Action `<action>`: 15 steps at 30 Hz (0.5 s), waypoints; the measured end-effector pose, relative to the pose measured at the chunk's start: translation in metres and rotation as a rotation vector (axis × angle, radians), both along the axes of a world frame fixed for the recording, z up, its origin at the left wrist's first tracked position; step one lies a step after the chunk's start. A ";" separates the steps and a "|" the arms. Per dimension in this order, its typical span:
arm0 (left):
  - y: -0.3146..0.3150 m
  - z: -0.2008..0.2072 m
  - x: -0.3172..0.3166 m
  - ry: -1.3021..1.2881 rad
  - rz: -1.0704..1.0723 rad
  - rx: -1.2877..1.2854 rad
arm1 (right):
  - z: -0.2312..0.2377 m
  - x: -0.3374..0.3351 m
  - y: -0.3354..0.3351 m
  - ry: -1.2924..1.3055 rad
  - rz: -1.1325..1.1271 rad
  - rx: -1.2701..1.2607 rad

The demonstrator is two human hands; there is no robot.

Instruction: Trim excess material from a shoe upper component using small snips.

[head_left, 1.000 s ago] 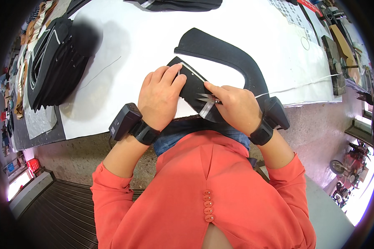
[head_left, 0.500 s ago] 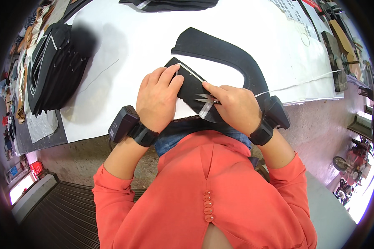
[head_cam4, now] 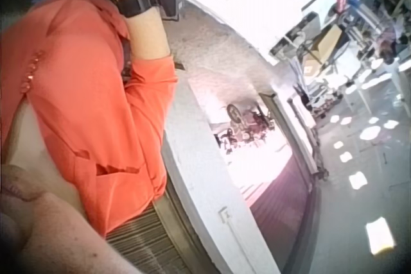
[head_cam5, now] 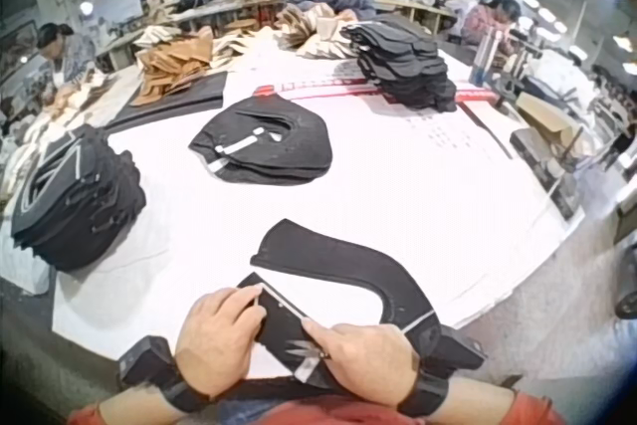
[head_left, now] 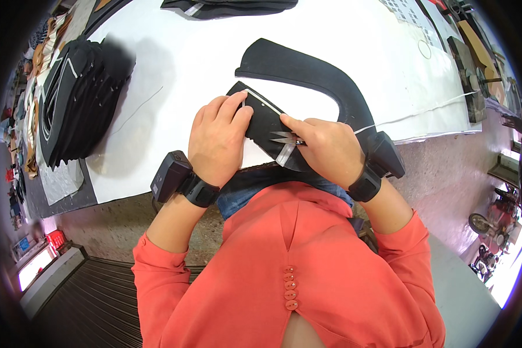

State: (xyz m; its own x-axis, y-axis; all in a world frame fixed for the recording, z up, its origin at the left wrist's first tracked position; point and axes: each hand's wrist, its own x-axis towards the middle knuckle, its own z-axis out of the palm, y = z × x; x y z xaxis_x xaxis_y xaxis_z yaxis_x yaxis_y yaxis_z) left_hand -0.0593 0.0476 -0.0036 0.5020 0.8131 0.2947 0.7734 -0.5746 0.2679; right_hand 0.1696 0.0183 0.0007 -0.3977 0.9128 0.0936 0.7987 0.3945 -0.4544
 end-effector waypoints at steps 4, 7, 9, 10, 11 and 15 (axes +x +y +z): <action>0.000 -0.001 0.000 -0.003 0.002 0.011 | 0.000 0.000 0.000 0.010 0.006 0.003; 0.000 -0.001 0.000 0.000 0.000 0.008 | 0.000 0.000 0.000 0.008 0.004 0.004; 0.000 -0.001 0.000 0.001 0.001 0.012 | 0.000 0.000 0.000 0.007 0.002 0.006; 0.000 -0.001 0.000 0.001 0.000 0.012 | 0.000 0.000 0.000 0.005 0.003 0.010; 0.000 -0.001 0.000 0.000 -0.001 0.011 | 0.000 0.000 0.000 0.004 0.004 0.014; 0.000 0.000 0.000 0.000 -0.002 0.007 | 0.000 0.000 0.000 -0.001 0.003 0.009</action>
